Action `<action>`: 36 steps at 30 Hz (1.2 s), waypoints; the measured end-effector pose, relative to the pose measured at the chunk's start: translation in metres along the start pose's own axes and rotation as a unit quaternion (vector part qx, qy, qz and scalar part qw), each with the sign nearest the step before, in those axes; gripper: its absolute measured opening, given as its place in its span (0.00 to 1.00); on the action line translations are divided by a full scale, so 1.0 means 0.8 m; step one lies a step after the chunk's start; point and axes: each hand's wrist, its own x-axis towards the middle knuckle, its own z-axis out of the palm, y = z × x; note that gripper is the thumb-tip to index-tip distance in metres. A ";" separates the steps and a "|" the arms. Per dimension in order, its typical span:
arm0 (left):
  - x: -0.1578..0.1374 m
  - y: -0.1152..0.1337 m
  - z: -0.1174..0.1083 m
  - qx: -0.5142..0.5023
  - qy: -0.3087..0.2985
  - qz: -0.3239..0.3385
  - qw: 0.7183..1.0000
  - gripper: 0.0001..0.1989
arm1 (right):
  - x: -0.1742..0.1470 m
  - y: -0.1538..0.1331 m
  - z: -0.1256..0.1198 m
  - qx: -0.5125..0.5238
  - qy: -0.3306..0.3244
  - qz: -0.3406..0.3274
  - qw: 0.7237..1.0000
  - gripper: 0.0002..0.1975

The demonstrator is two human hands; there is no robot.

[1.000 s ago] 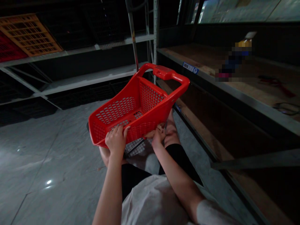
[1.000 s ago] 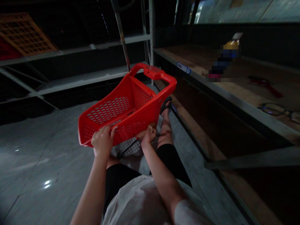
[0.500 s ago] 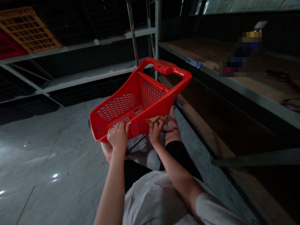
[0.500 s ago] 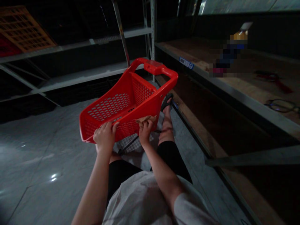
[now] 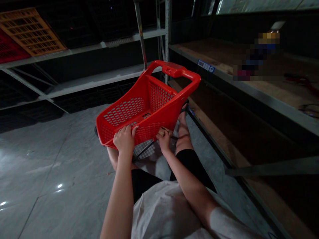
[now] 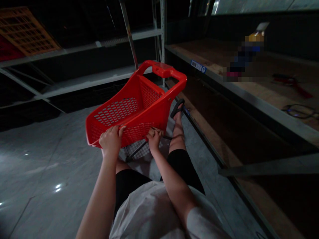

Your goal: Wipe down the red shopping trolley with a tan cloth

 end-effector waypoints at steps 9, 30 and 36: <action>0.015 0.026 -0.002 -0.031 -0.044 -0.014 0.998 0.27 | 0.046 -0.060 0.007 0.049 -0.006 -0.088 0.995 0.13; -0.025 0.010 -0.025 -0.156 -0.212 0.069 0.962 0.27 | 0.077 -0.138 -0.033 0.183 0.038 -0.092 0.978 0.13; -0.023 0.017 -0.022 -0.148 -0.192 0.058 0.969 0.27 | 0.023 -0.123 -0.012 0.106 -0.028 -0.163 0.980 0.10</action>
